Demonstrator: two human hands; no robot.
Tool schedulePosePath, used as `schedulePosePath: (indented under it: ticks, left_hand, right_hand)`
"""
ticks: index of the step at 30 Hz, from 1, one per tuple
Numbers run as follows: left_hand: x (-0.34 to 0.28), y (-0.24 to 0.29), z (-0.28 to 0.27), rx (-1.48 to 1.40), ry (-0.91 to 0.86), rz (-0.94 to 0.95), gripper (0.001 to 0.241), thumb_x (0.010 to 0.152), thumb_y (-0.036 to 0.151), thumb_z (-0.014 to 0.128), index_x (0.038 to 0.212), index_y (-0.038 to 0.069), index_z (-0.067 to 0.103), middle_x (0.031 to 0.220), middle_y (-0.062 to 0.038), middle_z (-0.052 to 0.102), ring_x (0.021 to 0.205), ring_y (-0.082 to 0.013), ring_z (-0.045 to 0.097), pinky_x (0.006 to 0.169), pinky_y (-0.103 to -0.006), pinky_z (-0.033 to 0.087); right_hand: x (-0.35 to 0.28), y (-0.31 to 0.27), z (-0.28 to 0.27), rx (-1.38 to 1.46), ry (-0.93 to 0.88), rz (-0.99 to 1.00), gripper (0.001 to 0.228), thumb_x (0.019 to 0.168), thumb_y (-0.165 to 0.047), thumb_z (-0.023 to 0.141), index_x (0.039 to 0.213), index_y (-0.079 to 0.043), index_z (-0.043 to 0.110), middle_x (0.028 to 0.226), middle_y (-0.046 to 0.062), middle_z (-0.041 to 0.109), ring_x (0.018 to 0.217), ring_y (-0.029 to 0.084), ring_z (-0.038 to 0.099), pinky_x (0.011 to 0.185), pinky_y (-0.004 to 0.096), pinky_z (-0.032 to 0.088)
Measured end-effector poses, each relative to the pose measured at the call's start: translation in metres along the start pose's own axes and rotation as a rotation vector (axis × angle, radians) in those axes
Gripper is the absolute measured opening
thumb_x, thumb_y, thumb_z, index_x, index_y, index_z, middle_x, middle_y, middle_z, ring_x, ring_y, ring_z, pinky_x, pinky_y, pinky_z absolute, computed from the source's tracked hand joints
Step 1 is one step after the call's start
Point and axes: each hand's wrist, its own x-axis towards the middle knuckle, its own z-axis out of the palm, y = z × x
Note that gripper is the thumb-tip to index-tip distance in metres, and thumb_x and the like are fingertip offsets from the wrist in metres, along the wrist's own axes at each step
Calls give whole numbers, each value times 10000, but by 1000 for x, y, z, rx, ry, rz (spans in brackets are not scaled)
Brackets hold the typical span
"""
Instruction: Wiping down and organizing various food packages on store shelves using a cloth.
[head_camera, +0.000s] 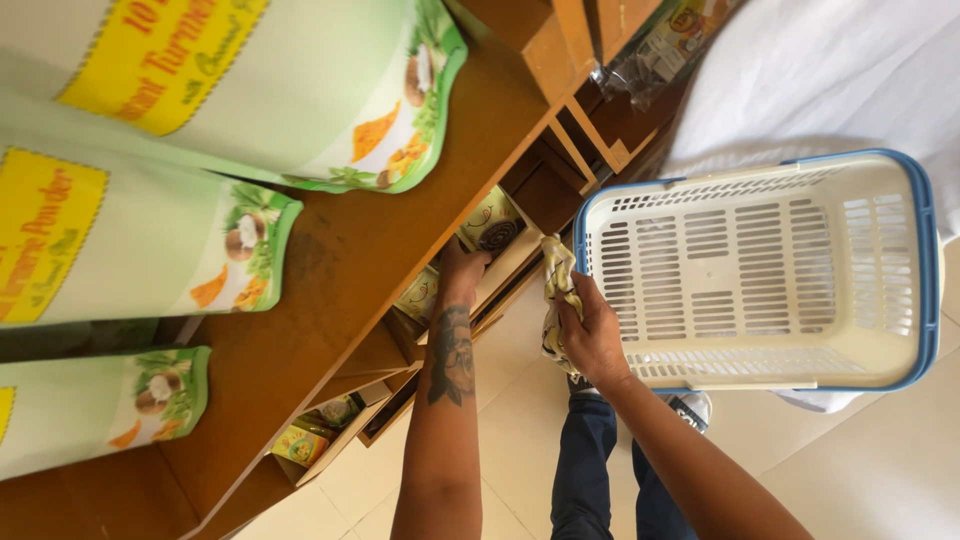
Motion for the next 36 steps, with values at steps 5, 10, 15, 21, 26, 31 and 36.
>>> schedulePosePath:
  ticks: [5,10,15,21,26,31,36]
  left_hand:
    - [8,-38,19,-32,-5,68,525,801,97,588,1310,-30,580,1274,-253,636,1266,-398,579,1072,-552,440]
    - [-22,-26,22,72,90,149,598,895,318,601,1410,35,494,1364,-245,603,1293,-406,561,1115,-547,424]
    - [-118,23,32,79,199,498,692,908,105,642,1506,-110,370,1466,-448,396,1366,-594,376,1154,-639,324]
    - [-157,-31,92,-29,24,454,602,924,228,700,1471,56,516,1475,-273,511,1358,-458,478,1139,-558,411]
    - [-216,-22,100,-60,-185,301,501,976,210,635,1449,74,543,1473,-213,537,1380,-390,481,1138,-506,424]
    - [-278,10,90,-376,-453,99,562,1048,477,532,1456,90,551,1491,-217,513,1420,-396,423,1174,-501,369]
    - [-319,52,66,-698,-585,-76,661,1041,564,482,1554,152,424,1603,-273,315,1497,-474,238,1222,-602,182]
  right_hand:
    - [2,-12,-4,45,13,18,233,1034,-95,559,1265,-92,593,941,233,715,885,416,727,820,552,574]
    - [-6,-24,-13,31,96,85,308,1046,-157,581,1336,-69,526,1053,261,697,1070,441,689,897,573,529]
    - [-18,-23,-36,42,139,177,344,1050,-203,576,1378,-129,506,1141,247,696,1174,425,647,982,573,498]
    - [-42,-30,-74,-62,89,270,403,967,-250,670,1363,-195,615,1116,207,723,1137,404,665,969,536,513]
    - [-77,-35,-111,-70,46,404,408,965,-286,667,1362,-199,628,1115,207,724,1108,390,680,975,537,507]
    - [-110,-67,-133,161,35,536,517,959,-203,621,1466,-126,555,1247,283,673,1164,370,650,988,518,503]
    - [-138,-89,-167,159,0,503,585,857,-61,674,1435,-100,601,1180,283,699,1083,390,685,908,521,544]
